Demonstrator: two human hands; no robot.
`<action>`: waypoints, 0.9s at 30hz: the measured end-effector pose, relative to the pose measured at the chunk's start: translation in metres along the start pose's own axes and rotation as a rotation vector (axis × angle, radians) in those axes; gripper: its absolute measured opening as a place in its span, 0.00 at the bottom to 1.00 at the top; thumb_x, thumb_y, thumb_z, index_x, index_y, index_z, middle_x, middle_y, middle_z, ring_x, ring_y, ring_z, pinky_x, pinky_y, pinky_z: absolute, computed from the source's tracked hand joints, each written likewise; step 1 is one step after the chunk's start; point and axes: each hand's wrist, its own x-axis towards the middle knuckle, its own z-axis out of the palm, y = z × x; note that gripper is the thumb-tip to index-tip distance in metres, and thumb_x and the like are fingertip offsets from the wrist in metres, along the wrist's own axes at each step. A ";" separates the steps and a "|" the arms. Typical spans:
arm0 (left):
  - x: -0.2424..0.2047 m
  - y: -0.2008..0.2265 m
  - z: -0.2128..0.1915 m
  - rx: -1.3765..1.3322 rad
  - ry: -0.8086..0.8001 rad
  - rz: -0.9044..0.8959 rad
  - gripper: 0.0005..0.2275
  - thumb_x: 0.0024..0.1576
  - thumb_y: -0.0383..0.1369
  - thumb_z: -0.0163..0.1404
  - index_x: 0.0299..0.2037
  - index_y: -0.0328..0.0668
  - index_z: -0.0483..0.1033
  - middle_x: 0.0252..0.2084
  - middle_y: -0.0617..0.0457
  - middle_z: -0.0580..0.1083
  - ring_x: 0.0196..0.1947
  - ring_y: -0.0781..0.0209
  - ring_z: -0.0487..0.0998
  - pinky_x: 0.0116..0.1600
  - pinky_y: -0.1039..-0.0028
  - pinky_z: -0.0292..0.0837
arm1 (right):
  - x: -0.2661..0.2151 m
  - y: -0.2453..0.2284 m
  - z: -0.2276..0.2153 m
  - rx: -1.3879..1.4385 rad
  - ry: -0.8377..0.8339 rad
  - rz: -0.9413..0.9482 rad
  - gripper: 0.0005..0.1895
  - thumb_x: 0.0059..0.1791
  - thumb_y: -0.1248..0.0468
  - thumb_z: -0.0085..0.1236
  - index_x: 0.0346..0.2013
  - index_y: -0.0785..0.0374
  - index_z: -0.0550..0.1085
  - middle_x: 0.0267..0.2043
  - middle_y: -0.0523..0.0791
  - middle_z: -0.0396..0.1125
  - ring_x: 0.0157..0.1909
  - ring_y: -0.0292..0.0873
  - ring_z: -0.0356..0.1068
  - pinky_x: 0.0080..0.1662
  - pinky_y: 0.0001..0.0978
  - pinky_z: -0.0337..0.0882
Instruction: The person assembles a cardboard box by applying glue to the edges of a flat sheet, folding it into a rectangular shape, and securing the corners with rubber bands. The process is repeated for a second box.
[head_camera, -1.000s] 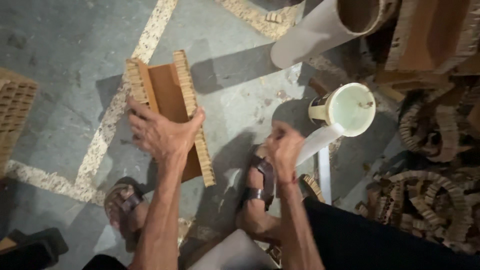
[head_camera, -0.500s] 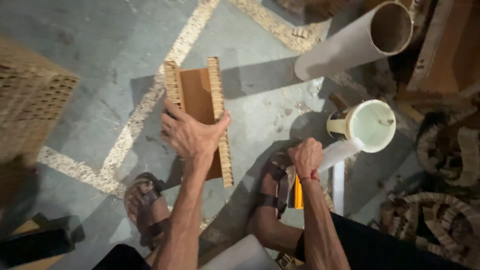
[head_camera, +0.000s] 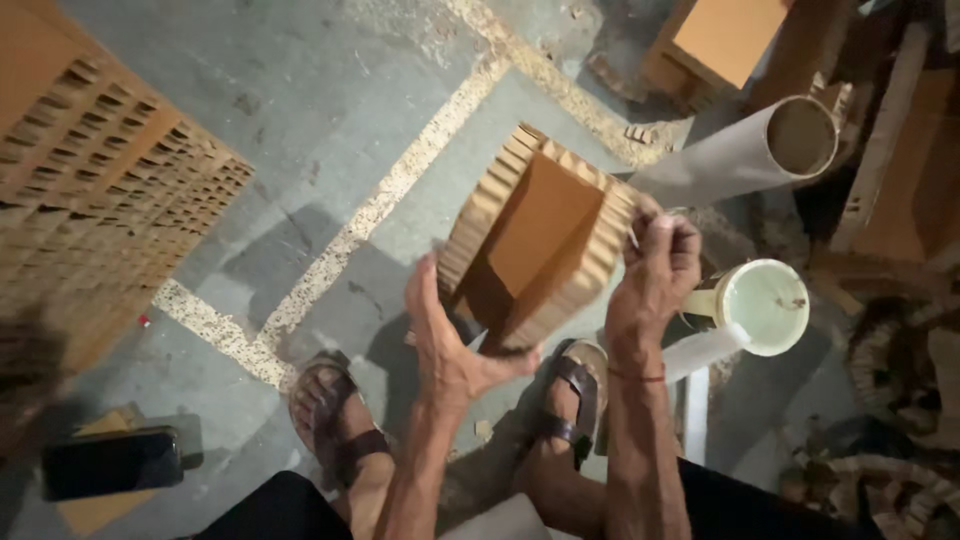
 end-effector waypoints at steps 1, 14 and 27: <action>-0.002 0.002 0.001 0.006 0.051 0.044 0.61 0.37 0.56 0.69 0.74 0.34 0.41 0.69 0.31 0.54 0.71 0.32 0.58 0.71 0.42 0.62 | 0.006 -0.009 0.009 0.102 -0.038 0.033 0.07 0.59 0.62 0.51 0.45 0.63 0.70 0.50 0.51 0.75 0.51 0.41 0.74 0.55 0.35 0.75; -0.055 0.005 -0.026 -0.052 -0.003 0.003 0.62 0.35 0.50 0.73 0.74 0.44 0.36 0.69 0.35 0.56 0.69 0.35 0.61 0.72 0.49 0.62 | -0.048 -0.085 0.038 0.028 -0.166 0.303 0.07 0.58 0.66 0.49 0.43 0.69 0.73 0.41 0.53 0.75 0.38 0.39 0.76 0.45 0.28 0.77; -0.013 -0.001 -0.037 -0.219 -0.270 -0.280 0.55 0.33 0.34 0.71 0.73 0.40 0.48 0.71 0.39 0.61 0.72 0.42 0.62 0.74 0.62 0.62 | -0.025 -0.136 0.106 -0.499 -0.755 -0.081 0.04 0.52 0.72 0.60 0.40 0.70 0.76 0.45 0.49 0.76 0.46 0.36 0.75 0.49 0.27 0.76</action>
